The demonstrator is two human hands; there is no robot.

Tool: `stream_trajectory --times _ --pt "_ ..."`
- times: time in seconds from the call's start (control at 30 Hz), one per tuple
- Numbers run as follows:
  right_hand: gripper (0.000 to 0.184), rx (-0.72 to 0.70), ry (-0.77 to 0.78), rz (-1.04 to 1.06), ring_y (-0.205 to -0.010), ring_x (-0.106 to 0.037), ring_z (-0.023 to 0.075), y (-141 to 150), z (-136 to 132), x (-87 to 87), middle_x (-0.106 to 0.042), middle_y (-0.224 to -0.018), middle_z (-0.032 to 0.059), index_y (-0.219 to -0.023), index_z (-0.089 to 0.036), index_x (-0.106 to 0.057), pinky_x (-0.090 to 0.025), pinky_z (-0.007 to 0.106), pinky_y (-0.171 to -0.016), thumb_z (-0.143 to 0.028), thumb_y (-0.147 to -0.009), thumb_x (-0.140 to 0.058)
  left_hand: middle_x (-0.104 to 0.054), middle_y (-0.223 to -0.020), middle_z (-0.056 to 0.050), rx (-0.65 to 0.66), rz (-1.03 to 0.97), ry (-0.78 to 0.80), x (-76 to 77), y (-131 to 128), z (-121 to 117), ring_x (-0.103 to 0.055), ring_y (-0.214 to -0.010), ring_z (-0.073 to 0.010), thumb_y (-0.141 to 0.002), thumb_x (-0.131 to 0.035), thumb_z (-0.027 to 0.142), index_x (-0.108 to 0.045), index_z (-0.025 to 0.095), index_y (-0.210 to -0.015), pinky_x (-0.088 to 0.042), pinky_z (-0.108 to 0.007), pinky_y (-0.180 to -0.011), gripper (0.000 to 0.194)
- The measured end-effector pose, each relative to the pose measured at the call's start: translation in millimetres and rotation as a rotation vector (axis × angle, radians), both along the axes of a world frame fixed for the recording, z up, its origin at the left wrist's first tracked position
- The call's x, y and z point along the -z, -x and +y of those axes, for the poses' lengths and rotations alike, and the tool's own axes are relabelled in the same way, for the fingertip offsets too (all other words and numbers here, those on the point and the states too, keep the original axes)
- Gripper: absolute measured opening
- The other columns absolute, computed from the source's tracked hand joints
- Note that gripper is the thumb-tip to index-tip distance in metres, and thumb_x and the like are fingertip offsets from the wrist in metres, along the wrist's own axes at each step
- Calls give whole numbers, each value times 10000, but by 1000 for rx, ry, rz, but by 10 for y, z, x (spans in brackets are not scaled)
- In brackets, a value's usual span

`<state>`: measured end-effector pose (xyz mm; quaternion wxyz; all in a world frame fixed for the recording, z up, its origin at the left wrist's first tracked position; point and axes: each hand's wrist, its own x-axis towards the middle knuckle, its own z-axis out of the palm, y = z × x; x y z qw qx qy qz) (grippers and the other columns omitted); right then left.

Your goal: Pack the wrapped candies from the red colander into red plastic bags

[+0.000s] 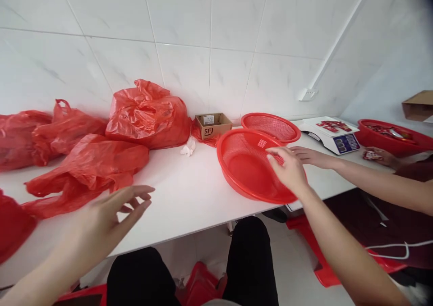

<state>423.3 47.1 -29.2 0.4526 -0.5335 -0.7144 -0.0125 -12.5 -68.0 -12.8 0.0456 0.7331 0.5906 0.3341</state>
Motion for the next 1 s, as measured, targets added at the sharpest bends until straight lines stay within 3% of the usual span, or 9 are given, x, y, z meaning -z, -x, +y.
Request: stream_trajectory --times 0.1,0.23,0.37,0.47,0.57,0.67,0.73,0.83,1.0 --pt "184 -208 -167 11 -997 -635 242 508 -509 -37 -688 -1010 76 -1029 -243 -671 -506 428 -912 -216 -918 -526 -737 -831 -1 54 -38 143 285 -169 27 -691 -662 -161 -854 -590 499 -674 292 -1032 -544 -200 -516 286" --pt "279 -657 -25 -138 -1020 -644 227 1072 -881 -27 -686 -1099 26 -1192 -328 -607 -547 401 -905 -271 -930 -529 -707 -1089 -71 -16 -65 212 884 -361 58 -695 -908 -225 -885 -543 476 -641 260 -1113 -590 -324 -735 329" --pt "435 -155 109 -340 -1341 -453 247 987 64 96 -543 -1403 75 -1334 -224 -538 -384 382 -1128 -387 -931 -509 -587 -1314 -114 -174 -52 110 1389 -583 -57 -583 -1175 -309 -897 -512 461 -577 268 -1258 -524 -482 -922 415" --pt "612 125 238 -352 -1396 -327 408 521 981 182 -395 -1484 275 -1418 -14 -407 -266 586 -1115 -272 -887 -569 -542 -1376 -102 -243 -147 149 1563 -626 -288 -666 -924 -240 -920 -482 467 -539 298 -1293 -572 -385 -747 413" --pt "656 363 429 -535 -1364 -363 435 42 1462 236 -438 -1436 305 -1460 -20 -333 -281 599 -1054 -263 -895 -560 -541 -1383 -80 -301 -208 213 1621 -447 -540 -611 -604 -144 -907 -505 486 -545 330 -1282 -542 -321 -572 408" --pt "532 365 447 -601 -1187 -543 416 -223 1522 307 -599 -1226 306 -1365 4 -450 -341 563 -970 -232 -896 -536 -580 -1318 -79 -374 -243 161 1614 -88 -722 -669 -912 -238 -867 -550 509 -616 302 -1198 -517 -279 -550 395" --pt "407 334 422 -652 -1124 -590 370 -267 1433 368 -639 -1175 255 -1284 -40 -544 -359 517 -950 -208 -919 -477 -594 -1279 -80 -445 -247 105 1548 168 -781 -597 -1145 -292 -848 -563 516 -651 291 -1139 -505 -267 -566 379" --pt "346 260 369 -721 -1078 -619 304 -193 1197 452 -667 -1152 176 -1221 -118 -607 -385 446 -930 -229 -945 -429 -611 -1253 -65 -569 -211 35 1338 476 -732 -616 -1081 -288 -834 -564 510 -677 292 -1078 -496 -300 -629 346" --pt "315 59 171 -742 -937 -665 262 193 621 524 -712 -1065 120 -1121 -159 -667 -458 383 -813 -286 -953 -434 -615 -1203 -92 -685 -381 -107 1045 792 -191 -584 -1049 -291 -822 -601 401 -671 250 -1101 -462 -419 -904 325"
